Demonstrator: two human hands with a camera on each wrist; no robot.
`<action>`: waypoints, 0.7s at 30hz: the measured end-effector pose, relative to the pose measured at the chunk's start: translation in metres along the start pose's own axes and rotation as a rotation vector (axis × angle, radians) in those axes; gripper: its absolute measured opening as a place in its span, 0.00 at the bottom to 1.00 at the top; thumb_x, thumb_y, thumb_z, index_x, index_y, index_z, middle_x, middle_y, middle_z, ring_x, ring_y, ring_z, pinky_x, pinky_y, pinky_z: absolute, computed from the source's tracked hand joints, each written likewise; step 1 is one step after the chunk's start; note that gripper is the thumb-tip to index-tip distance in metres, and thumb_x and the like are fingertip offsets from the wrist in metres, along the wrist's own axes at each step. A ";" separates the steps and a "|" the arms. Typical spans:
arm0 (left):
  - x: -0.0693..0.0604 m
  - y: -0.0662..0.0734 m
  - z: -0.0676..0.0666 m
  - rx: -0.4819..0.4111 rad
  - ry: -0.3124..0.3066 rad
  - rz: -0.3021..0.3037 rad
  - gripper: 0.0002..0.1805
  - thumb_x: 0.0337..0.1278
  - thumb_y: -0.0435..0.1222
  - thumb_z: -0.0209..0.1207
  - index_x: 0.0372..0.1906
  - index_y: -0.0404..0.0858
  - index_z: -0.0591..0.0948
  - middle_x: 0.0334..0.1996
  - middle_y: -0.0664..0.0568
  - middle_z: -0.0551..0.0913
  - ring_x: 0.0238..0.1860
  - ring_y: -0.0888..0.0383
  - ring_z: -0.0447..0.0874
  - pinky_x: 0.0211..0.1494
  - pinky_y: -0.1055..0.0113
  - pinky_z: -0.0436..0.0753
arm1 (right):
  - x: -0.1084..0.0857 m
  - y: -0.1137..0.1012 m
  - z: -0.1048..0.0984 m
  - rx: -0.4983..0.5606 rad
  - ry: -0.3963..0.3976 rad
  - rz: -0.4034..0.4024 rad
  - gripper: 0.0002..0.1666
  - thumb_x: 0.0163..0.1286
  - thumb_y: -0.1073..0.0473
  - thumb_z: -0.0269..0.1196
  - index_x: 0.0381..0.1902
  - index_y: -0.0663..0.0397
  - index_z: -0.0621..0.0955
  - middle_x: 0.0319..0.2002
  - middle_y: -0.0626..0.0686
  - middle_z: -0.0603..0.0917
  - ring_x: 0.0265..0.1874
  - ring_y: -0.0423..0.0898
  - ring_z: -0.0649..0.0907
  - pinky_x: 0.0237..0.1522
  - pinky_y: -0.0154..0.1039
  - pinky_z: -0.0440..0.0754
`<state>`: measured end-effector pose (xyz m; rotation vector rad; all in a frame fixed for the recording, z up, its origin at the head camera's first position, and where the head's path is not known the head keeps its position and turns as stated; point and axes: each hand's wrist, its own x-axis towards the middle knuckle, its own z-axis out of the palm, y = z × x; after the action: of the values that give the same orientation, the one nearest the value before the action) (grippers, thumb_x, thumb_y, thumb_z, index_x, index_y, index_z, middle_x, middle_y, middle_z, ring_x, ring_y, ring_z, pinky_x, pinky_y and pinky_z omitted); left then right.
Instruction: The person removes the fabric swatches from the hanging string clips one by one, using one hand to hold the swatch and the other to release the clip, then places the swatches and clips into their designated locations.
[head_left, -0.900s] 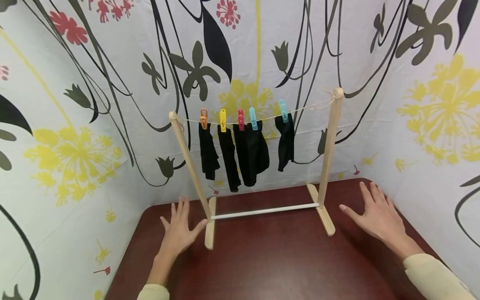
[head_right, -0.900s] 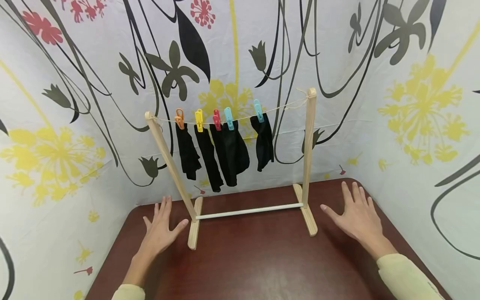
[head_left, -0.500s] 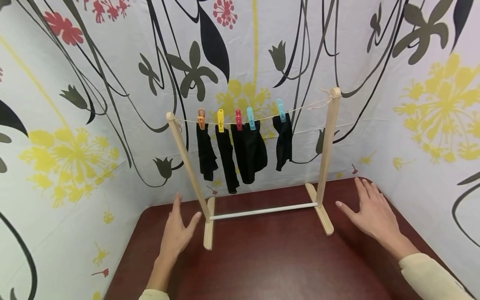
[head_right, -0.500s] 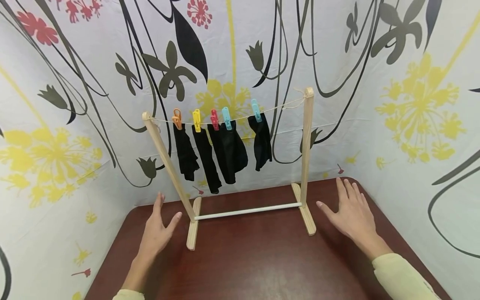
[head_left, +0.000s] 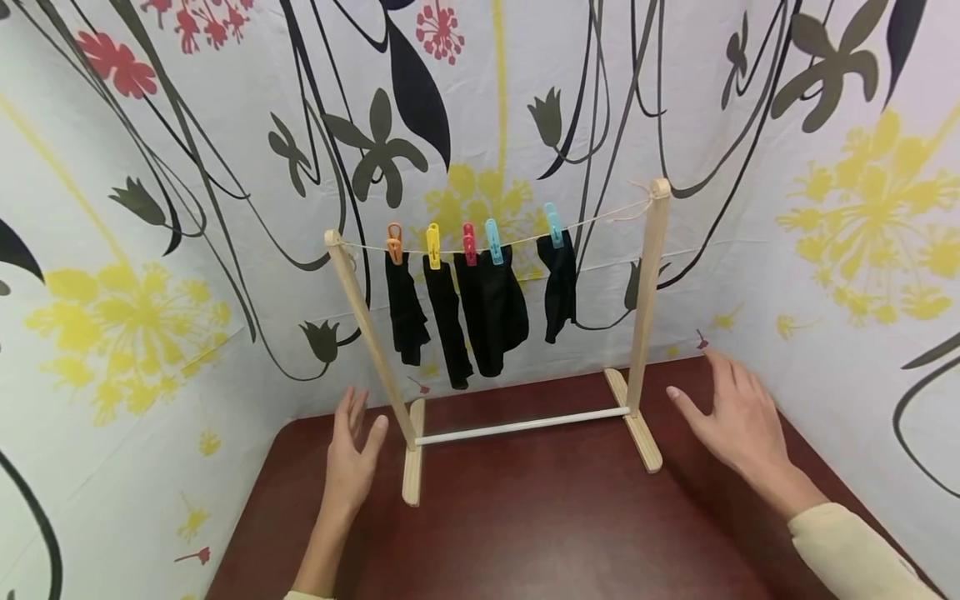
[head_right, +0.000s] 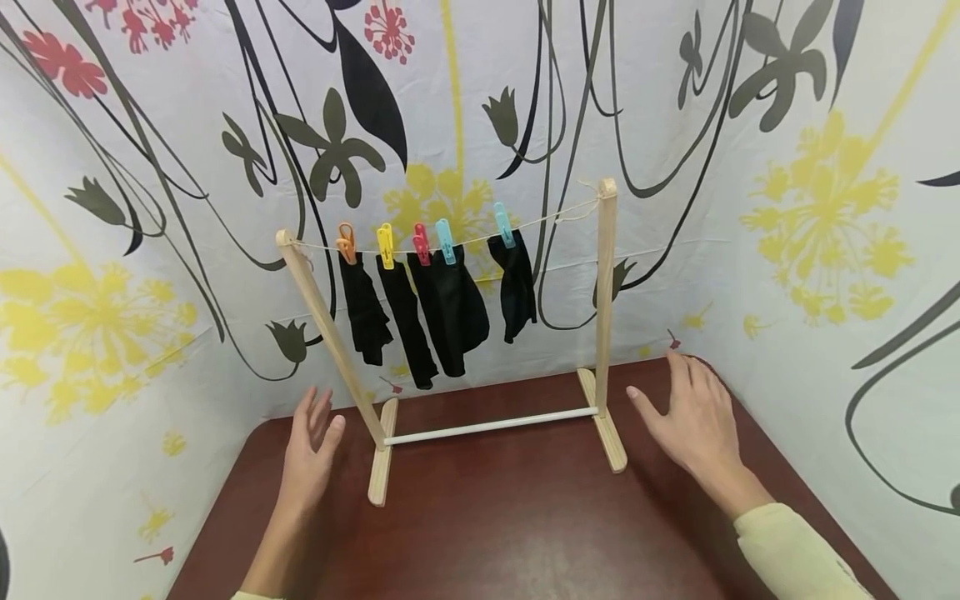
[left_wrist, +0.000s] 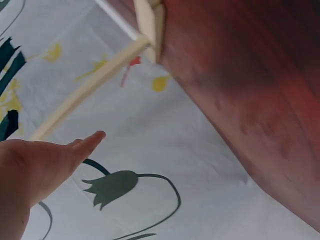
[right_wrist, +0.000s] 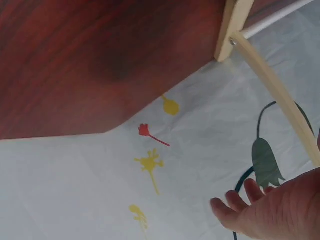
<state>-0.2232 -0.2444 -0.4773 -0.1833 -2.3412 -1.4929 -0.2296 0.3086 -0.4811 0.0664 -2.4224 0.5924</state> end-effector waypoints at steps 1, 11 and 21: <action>0.000 0.003 0.000 -0.022 0.002 -0.004 0.41 0.80 0.43 0.57 0.86 0.59 0.49 0.83 0.52 0.63 0.84 0.48 0.59 0.84 0.45 0.62 | 0.002 -0.002 -0.001 0.010 0.017 -0.001 0.50 0.67 0.41 0.72 0.79 0.57 0.67 0.65 0.71 0.77 0.63 0.72 0.74 0.60 0.70 0.69; 0.004 0.036 0.006 -0.353 0.066 0.033 0.31 0.86 0.38 0.47 0.84 0.43 0.56 0.81 0.40 0.66 0.81 0.49 0.68 0.75 0.75 0.72 | 0.009 -0.035 -0.010 0.109 0.198 -0.116 0.43 0.61 0.50 0.74 0.70 0.64 0.75 0.59 0.67 0.82 0.58 0.69 0.78 0.57 0.63 0.72; 0.019 0.073 0.013 -0.624 0.106 0.082 0.27 0.82 0.34 0.53 0.78 0.34 0.66 0.78 0.39 0.71 0.80 0.49 0.70 0.76 0.67 0.74 | 0.007 -0.071 -0.017 0.216 0.327 -0.245 0.35 0.66 0.46 0.66 0.60 0.68 0.80 0.49 0.64 0.84 0.48 0.65 0.78 0.51 0.56 0.69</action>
<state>-0.2227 -0.2032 -0.4132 -0.3392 -1.6985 -2.0853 -0.2125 0.2532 -0.4369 0.3259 -1.9918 0.6903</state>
